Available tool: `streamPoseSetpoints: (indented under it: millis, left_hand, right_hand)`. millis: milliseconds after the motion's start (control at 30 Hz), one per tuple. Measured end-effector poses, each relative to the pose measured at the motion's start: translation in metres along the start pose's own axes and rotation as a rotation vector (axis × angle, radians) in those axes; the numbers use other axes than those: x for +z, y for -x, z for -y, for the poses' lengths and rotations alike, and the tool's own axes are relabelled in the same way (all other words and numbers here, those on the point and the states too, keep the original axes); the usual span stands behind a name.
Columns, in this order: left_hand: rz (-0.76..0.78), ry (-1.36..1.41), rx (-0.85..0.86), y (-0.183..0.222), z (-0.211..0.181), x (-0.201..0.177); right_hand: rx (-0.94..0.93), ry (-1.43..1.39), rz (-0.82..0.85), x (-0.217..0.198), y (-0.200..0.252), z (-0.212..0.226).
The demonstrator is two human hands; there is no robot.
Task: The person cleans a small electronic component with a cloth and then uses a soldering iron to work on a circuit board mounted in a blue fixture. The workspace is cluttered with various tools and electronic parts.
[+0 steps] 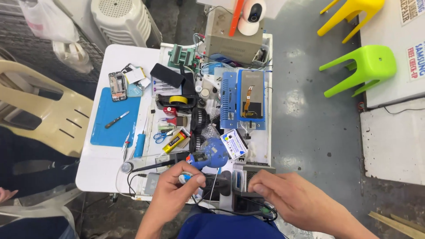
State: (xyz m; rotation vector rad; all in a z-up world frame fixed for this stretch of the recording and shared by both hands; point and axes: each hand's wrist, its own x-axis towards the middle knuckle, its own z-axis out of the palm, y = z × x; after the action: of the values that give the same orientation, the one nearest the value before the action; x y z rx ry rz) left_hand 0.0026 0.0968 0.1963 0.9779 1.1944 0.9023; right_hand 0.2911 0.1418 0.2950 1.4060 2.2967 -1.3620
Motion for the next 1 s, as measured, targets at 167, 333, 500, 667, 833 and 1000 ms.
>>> streamPoseSetpoints:
  millis: [167, 333, 500, 667, 833, 1000]
  left_hand:
    - [-0.157, -0.131, 0.009, -0.033, -0.020, 0.029]
    - [-0.179, -0.281, 0.272, -0.094, -0.035, 0.057]
    - [-0.162, -0.363, 0.299, -0.113, -0.036, 0.062]
    - [-0.154, -0.348, 0.217, -0.121, -0.010, 0.063]
    - [-0.151, -0.337, 0.187, -0.123, -0.007, 0.065]
    - [-0.161, -0.339, 0.193, -0.118, -0.016, 0.062]
  right_hand:
    - [0.157, 0.238, -0.245, 0.002, -0.036, -0.046]
    - [-0.166, 0.559, -0.783, -0.023, -0.108, -0.095]
    - [-0.055, 0.710, -0.673, -0.043, -0.137, -0.110]
    - [0.016, 0.804, -0.534, -0.057, -0.115, -0.066]
    - [0.015, 0.805, -0.500, -0.065, -0.128, -0.077]
    - [0.014, 0.770, -0.463, -0.065, -0.135, -0.087]
